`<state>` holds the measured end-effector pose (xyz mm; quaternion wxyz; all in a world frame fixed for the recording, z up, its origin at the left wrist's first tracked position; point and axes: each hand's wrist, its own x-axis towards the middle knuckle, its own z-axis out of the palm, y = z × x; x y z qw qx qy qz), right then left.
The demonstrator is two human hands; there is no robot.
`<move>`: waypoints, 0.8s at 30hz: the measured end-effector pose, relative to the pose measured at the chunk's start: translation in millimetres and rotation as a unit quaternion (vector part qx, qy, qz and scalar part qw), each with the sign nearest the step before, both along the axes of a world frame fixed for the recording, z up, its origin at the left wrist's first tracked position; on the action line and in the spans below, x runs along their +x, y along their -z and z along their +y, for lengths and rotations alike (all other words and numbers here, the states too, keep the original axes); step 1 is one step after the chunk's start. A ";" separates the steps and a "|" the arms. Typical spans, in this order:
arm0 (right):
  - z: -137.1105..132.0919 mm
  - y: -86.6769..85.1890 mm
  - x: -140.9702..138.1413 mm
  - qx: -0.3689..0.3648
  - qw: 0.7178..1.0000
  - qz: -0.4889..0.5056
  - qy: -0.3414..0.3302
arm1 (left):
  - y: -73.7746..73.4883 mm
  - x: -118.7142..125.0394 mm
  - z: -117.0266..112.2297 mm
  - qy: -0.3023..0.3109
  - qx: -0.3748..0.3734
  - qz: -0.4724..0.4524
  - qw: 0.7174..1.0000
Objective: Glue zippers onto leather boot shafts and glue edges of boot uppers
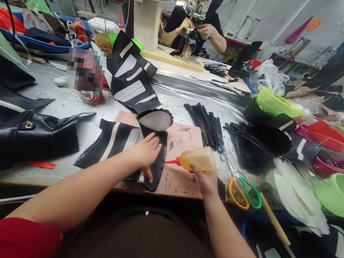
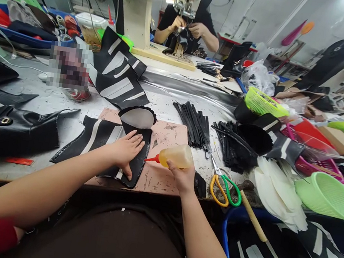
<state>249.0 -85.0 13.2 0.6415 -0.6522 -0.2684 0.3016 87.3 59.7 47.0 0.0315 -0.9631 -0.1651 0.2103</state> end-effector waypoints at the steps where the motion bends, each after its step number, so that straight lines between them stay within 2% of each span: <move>1: -2.2 1.8 0.3 -0.004 1.000 -0.008 -0.012 | -1.1 0.3 -0.6 0.000 0.004 0.005 1.000; 5: -12.2 7.5 -2.9 -0.019 0.997 -0.032 -0.072 | -3.8 1.1 -2.5 -0.003 0.011 0.028 1.000; 10: -21.4 4.4 -5.8 -0.024 0.997 -0.069 -0.032 | -1.6 0.6 -2.4 -0.011 -0.007 0.008 1.000; 15: -32.3 3.2 -4.4 -0.042 0.990 -0.089 -0.104 | -1.1 1.2 -2.2 -0.015 -0.017 -0.008 1.000; 19: -36.7 2.4 -7.9 -0.037 0.993 -0.097 -0.060 | -2.8 1.4 -2.7 -0.012 -0.013 0.005 1.000; 22: -36.8 0.8 -10.8 -0.026 0.992 -0.102 -0.074 | -2.0 0.9 -2.4 -0.014 -0.022 -0.003 1.000; 24: -37.0 0.4 -11.7 -0.025 0.991 -0.118 -0.061 | 0.4 0.3 -1.6 -0.015 -0.026 -0.017 0.999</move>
